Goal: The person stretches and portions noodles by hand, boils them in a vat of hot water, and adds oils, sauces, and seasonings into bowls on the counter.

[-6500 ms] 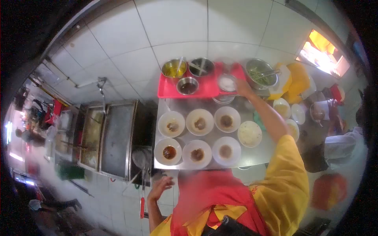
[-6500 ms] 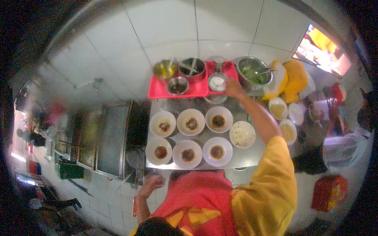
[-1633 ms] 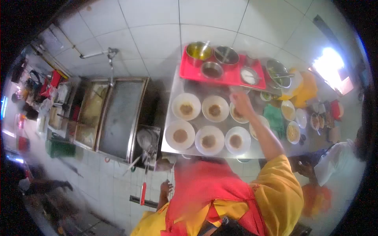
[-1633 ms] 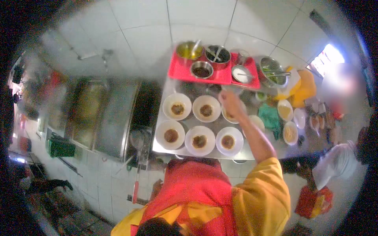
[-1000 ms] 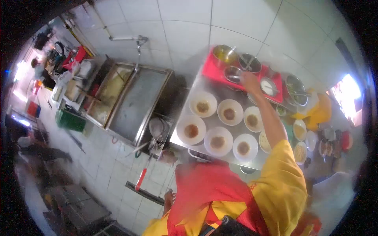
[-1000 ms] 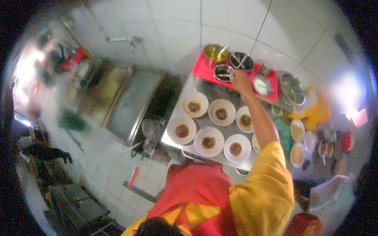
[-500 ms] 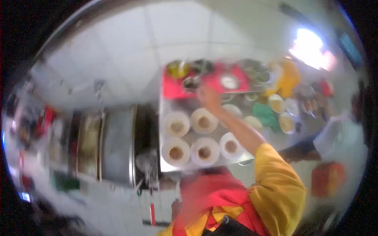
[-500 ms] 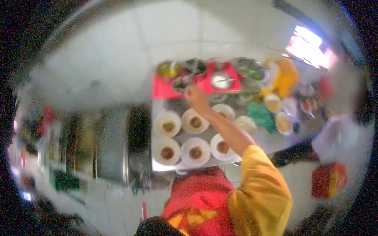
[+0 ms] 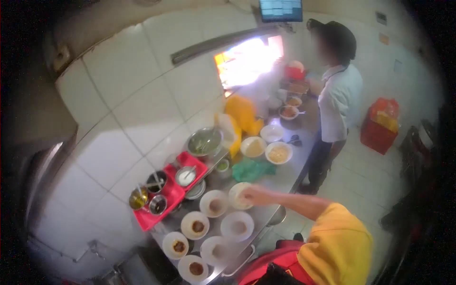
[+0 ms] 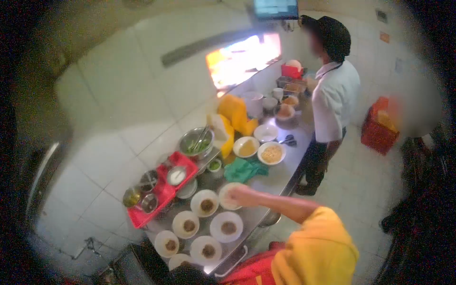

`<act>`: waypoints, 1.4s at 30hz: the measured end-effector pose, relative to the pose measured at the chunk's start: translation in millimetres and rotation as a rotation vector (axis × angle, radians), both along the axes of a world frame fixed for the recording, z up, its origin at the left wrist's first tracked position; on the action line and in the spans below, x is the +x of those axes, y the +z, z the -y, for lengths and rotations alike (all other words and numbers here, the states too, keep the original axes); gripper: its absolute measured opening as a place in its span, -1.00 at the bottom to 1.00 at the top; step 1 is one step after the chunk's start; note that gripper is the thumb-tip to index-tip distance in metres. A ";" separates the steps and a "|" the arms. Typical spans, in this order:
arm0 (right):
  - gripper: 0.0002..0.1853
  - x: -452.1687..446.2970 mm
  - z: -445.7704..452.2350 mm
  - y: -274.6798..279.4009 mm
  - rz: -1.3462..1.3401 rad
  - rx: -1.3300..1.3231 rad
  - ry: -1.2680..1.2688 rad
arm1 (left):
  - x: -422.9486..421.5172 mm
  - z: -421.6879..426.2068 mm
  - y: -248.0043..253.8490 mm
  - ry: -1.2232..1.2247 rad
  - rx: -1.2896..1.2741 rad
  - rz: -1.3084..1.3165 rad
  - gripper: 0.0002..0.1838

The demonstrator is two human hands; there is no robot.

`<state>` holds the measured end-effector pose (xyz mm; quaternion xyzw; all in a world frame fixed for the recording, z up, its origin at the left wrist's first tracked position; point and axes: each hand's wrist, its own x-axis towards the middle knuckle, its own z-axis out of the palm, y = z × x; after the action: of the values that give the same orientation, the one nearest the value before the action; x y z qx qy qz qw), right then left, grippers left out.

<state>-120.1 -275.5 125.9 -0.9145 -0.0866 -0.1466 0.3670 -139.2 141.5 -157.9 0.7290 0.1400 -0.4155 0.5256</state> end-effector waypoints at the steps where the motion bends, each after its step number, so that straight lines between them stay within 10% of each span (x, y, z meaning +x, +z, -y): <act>1: -0.68 -25.1 36.5 -40.1 -0.060 -0.002 -0.135 | -4.4 15.3 1.8 -0.011 0.005 0.009 -0.61; 7: -0.68 -240.7 174.6 -167.8 -0.530 -0.167 -0.654 | -40.4 124.1 15.6 -0.124 0.052 0.065 -0.60; 12: -0.48 -369.6 239.8 -257.9 -1.329 -0.368 -0.011 | -76.0 213.4 28.6 -0.360 0.086 0.187 -0.59; 18: -0.39 -341.0 241.8 -167.6 -0.847 -0.028 -0.434 | -66.4 367.4 44.1 -1.009 -0.242 0.832 -0.60; 19: -0.41 -323.7 238.0 -144.0 -0.707 -0.011 -0.472 | -61.9 409.1 45.8 -0.884 -0.107 0.377 -0.61; 22: -0.52 -281.7 208.4 -79.4 -0.114 0.202 -0.445 | -80.1 498.5 26.1 -1.161 -0.521 0.757 -0.67; 24: -0.57 -268.1 191.4 -59.3 0.002 0.281 -0.399 | -124.6 530.7 64.7 -0.643 -0.820 -0.048 -0.68; 25: -0.61 -264.3 185.1 -54.7 0.044 0.162 -0.414 | -128.6 533.8 84.1 -0.638 -0.819 -0.042 -0.68; 28: -0.66 -259.8 205.7 -115.6 0.113 0.025 -0.330 | -140.1 540.3 126.5 -1.079 -0.630 0.678 -0.68; 30: -0.63 -266.8 219.3 -127.5 0.035 0.639 -0.441 | -147.2 547.5 160.5 -1.334 -0.440 1.171 -0.67; 33: -0.52 -268.5 257.9 -232.9 -0.357 1.248 -0.459 | -164.2 547.1 209.6 -1.222 -0.419 0.887 -0.56; 42: -0.23 -262.3 185.5 -81.8 -0.509 2.078 -0.120 | -178.2 540.5 209.4 -0.836 -0.311 1.640 -0.52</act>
<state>-382.4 -461.0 44.1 -0.1604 0.2049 0.0289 0.9651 -317.4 -399.1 51.5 0.7073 -0.6057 0.0594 0.3596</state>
